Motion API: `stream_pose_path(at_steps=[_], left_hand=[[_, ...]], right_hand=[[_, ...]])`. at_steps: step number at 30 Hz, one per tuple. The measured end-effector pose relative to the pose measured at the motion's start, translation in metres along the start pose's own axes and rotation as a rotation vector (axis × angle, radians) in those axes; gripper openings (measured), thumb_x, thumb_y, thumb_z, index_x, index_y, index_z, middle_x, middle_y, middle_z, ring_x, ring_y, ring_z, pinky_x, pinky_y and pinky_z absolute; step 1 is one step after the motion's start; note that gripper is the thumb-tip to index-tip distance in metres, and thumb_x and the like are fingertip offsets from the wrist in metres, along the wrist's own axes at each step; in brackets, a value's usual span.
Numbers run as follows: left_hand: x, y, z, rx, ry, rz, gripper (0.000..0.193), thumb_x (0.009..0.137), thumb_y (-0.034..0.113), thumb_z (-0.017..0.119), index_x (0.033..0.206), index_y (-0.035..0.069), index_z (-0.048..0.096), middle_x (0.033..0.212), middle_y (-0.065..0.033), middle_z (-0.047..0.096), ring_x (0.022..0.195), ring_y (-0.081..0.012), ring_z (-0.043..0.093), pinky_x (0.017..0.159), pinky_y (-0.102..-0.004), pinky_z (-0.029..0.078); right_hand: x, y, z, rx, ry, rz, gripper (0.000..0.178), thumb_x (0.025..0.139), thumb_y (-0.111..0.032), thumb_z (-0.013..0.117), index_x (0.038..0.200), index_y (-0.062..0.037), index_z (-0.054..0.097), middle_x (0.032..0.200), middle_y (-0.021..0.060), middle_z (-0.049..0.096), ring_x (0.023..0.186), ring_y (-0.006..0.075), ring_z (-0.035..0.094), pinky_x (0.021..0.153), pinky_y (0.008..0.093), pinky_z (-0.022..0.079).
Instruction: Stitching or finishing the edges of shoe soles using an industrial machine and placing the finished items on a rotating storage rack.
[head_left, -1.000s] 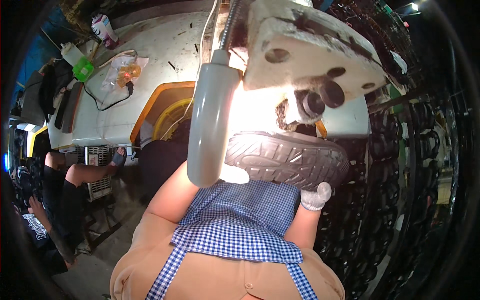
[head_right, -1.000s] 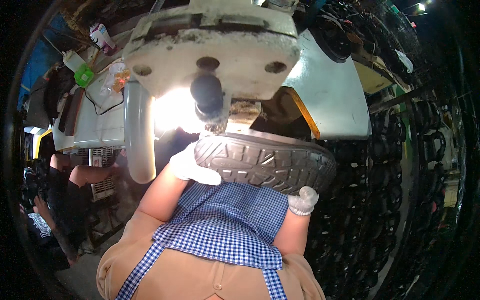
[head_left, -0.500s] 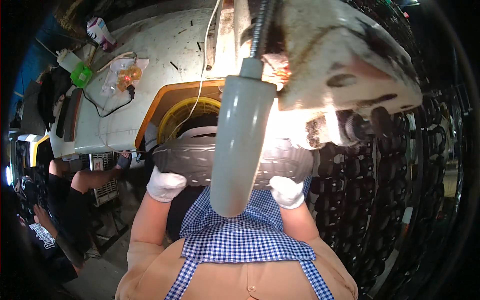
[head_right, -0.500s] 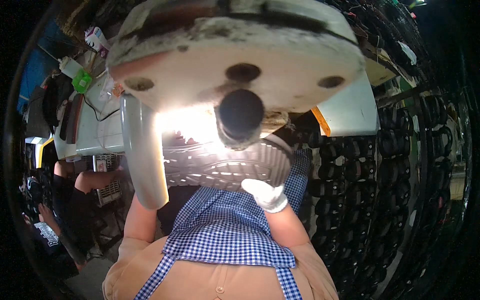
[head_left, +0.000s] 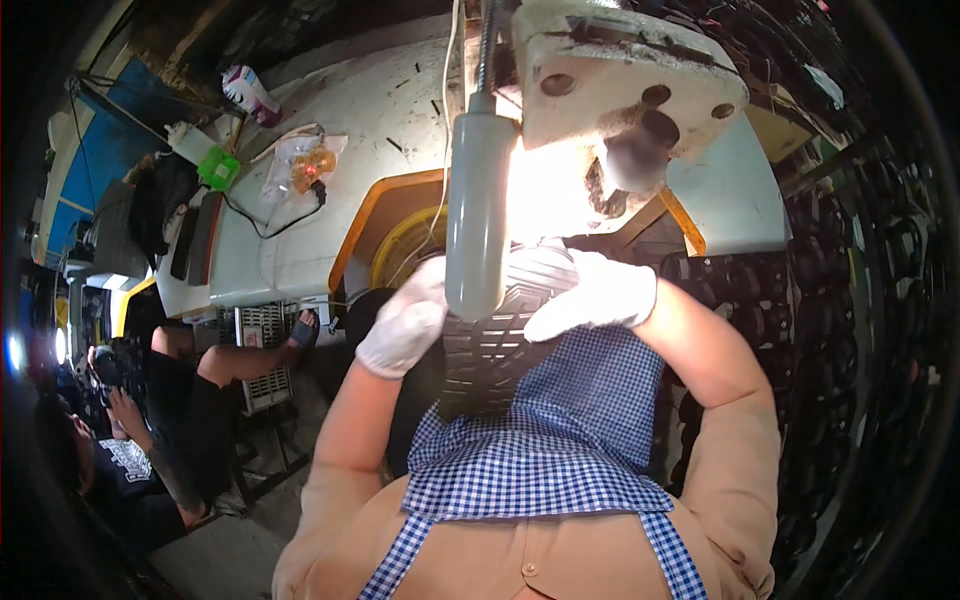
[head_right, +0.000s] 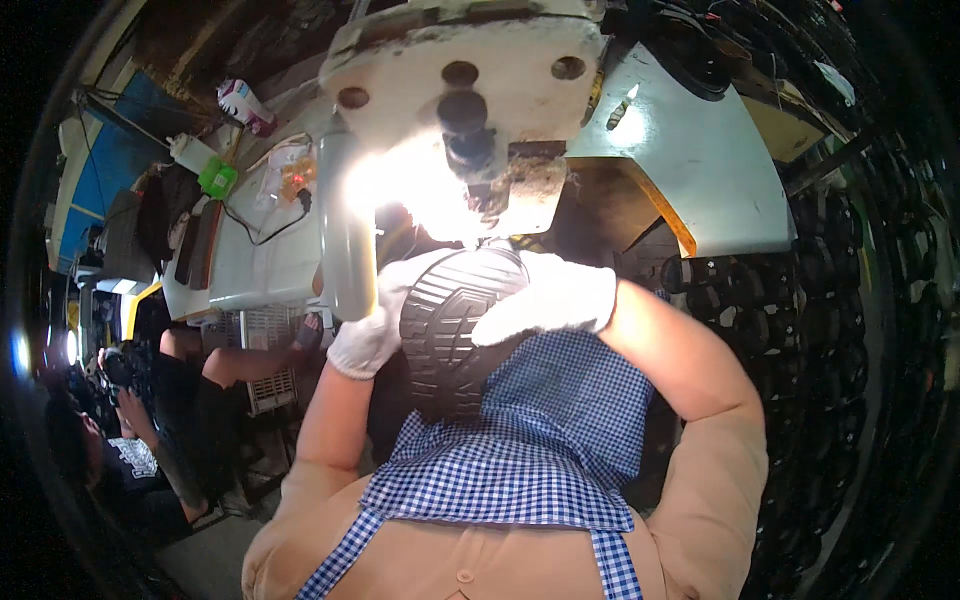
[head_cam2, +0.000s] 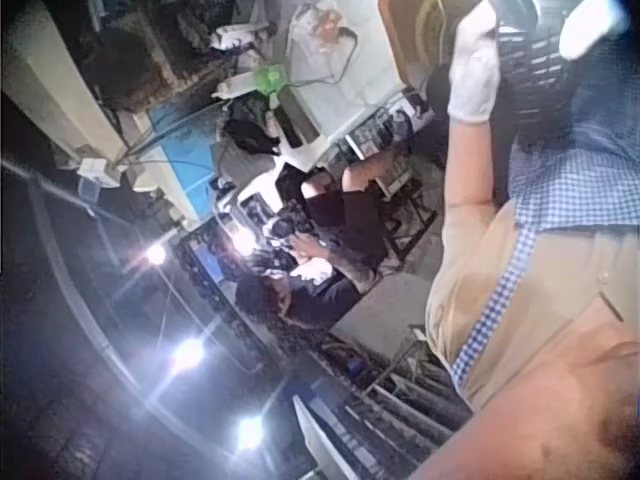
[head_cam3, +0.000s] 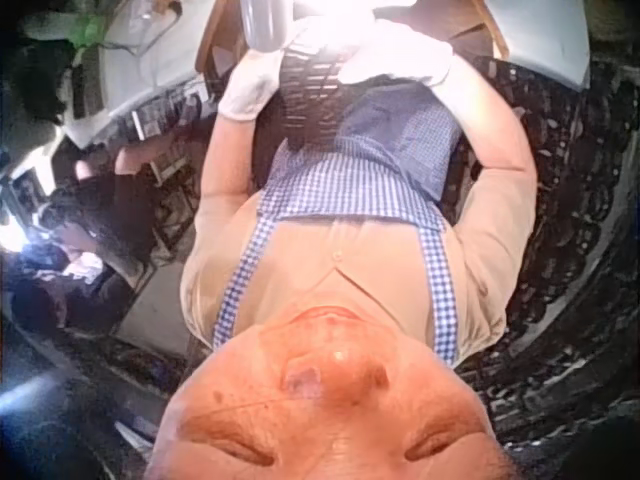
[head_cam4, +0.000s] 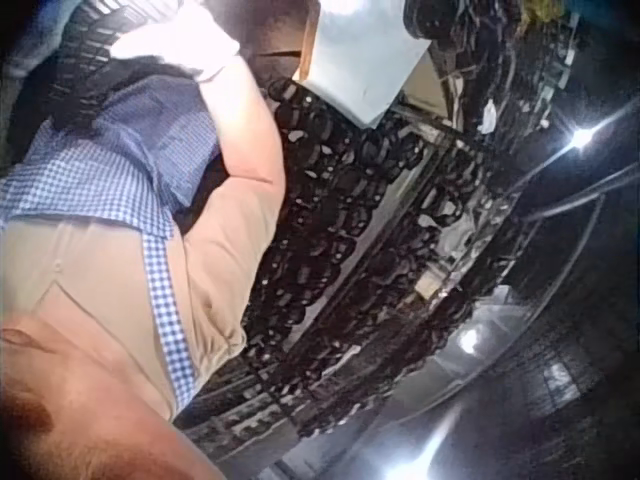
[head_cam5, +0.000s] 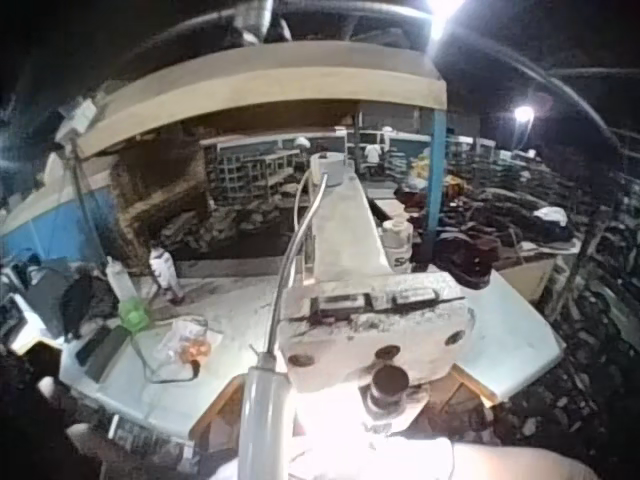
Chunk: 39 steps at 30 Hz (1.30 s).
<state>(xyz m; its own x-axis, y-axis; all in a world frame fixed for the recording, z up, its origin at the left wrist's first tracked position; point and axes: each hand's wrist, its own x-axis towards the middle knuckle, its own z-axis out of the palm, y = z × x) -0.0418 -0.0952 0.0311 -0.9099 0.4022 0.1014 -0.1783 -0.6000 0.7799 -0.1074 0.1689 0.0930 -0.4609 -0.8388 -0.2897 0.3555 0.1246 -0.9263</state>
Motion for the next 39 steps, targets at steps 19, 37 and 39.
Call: stream_pose_path(at_steps=[19,37,39], left_hand=[[0.015,-0.045,0.047,0.365,0.343,0.018,0.053,0.099,0.027,0.06,0.143,-0.002,0.047,0.135,-0.0132,0.058,0.123,-0.0219,0.057,0.109,-0.0363,0.044],[0.024,-0.067,0.048,0.078,0.629,0.399,0.029,0.096,0.011,0.06,0.123,0.0,0.056,0.106,-0.008,0.064,0.095,-0.0175,0.065,0.088,-0.0339,0.056],[0.026,-0.055,0.072,-0.224,0.617,0.387,0.03,0.1,0.015,0.055,0.127,0.002,0.054,0.114,-0.0091,0.063,0.102,-0.0202,0.066,0.092,-0.0366,0.056]], right_hand=[[-0.036,0.035,0.022,-1.131,0.85,-0.583,0.068,0.081,-0.023,0.083,0.136,0.003,0.052,0.132,0.0221,0.059,0.116,0.0358,0.063,0.097,0.0416,0.053],[-0.058,0.054,-0.091,0.417,-0.041,-0.875,0.08,0.088,-0.041,0.075,0.147,0.0034,0.044,0.144,0.0209,0.054,0.134,0.0323,0.052,0.116,0.0473,0.038],[-0.048,0.085,-0.074,0.575,0.17,-0.956,0.079,0.088,-0.039,0.075,0.147,0.0027,0.044,0.144,0.0202,0.054,0.134,0.0323,0.051,0.116,0.047,0.038]])
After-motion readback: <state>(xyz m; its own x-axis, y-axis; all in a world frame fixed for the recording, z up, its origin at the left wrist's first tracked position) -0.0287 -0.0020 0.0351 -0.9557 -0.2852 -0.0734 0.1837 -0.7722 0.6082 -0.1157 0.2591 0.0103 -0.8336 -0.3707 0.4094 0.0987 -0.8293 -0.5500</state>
